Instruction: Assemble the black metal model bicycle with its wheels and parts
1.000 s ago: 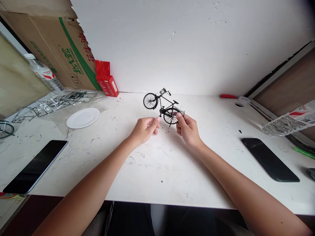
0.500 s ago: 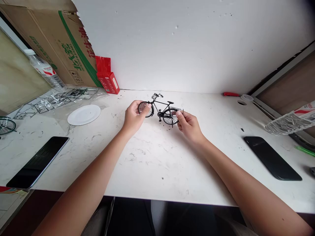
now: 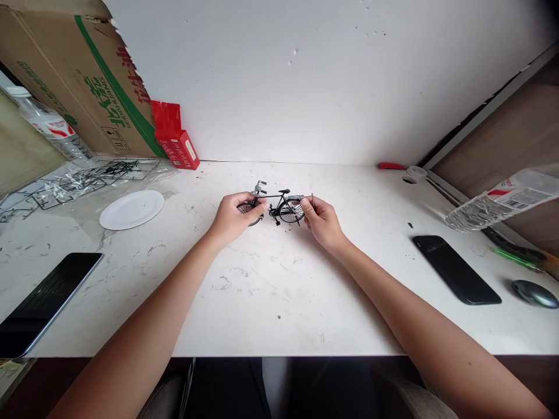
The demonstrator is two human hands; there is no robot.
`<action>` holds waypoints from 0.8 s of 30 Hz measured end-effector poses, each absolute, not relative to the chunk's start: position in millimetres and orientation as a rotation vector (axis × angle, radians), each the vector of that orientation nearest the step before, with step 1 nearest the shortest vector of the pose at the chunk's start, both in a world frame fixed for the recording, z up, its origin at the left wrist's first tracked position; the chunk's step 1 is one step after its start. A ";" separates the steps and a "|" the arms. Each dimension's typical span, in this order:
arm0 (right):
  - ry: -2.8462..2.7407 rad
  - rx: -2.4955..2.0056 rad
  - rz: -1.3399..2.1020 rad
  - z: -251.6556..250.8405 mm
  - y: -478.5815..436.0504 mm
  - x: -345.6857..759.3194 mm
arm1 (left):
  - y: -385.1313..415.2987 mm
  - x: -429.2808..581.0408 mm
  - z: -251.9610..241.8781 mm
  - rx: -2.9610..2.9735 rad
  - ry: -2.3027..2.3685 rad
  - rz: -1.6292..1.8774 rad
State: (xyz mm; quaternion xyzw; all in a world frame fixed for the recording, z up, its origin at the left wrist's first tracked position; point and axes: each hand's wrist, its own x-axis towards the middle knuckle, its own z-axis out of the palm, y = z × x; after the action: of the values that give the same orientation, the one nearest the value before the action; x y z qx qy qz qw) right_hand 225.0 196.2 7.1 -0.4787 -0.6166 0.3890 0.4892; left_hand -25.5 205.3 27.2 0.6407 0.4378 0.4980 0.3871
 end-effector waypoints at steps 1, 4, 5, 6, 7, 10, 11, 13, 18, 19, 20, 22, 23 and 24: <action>-1.500 -1.168 0.925 6.4 197.1 225.2 | 204.7 -25.1 26.4 1.636 1.104 1.251; -1.514 -1.179 0.873 6.1 198.0 225.5 | 203.2 -23.9 24.0 1.669 1.111 1.217; -1.520 -1.182 0.863 6.5 197.7 225.3 | 202.9 -23.4 23.4 1.680 1.120 1.223; -1.524 -1.185 0.856 7.1 197.0 224.9 | 202.6 -22.9 22.9 1.688 1.127 1.231; -1.527 -1.189 0.853 7.7 196.1 224.4 | 202.5 -22.3 22.5 1.692 1.130 1.239; -1.555 -1.199 0.820 8.9 192.9 222.6 | 201.8 -20.3 21.3 1.682 1.132 1.257; -1.571 -1.203 0.795 8.9 192.1 222.1 | 201.4 -19.5 21.0 1.681 1.132 1.261; -1.598 -1.211 0.748 7.8 191.3 221.8 | 200.4 -18.1 20.3 1.673 1.126 1.267; -1.596 -1.242 0.726 2.8 193.0 222.6 | 198.6 -15.3 19.9 1.617 1.103 1.262; -1.591 -1.245 0.733 2.3 193.0 222.5 | 198.7 -15.0 20.3 1.599 1.098 1.266; -1.583 -1.249 0.740 2.2 192.8 222.2 | 198.8 -14.9 21.0 1.578 1.091 1.274; -1.576 -1.268 0.747 2.5 191.5 221.3 | 199.3 -15.2 22.8 1.532 1.087 1.297; -1.588 -1.281 0.746 2.8 190.7 220.8 | 199.5 -15.4 23.8 1.515 1.092 1.308; -1.609 -1.296 0.740 3.1 189.9 220.3 | 199.7 -15.7 24.7 1.508 1.099 1.313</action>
State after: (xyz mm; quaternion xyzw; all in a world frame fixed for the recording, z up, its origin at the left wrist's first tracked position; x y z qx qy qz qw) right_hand 220.3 189.9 3.1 -0.5255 -0.6524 0.3001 0.4562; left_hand -15.7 199.7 24.7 0.6006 0.4380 0.5232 0.4168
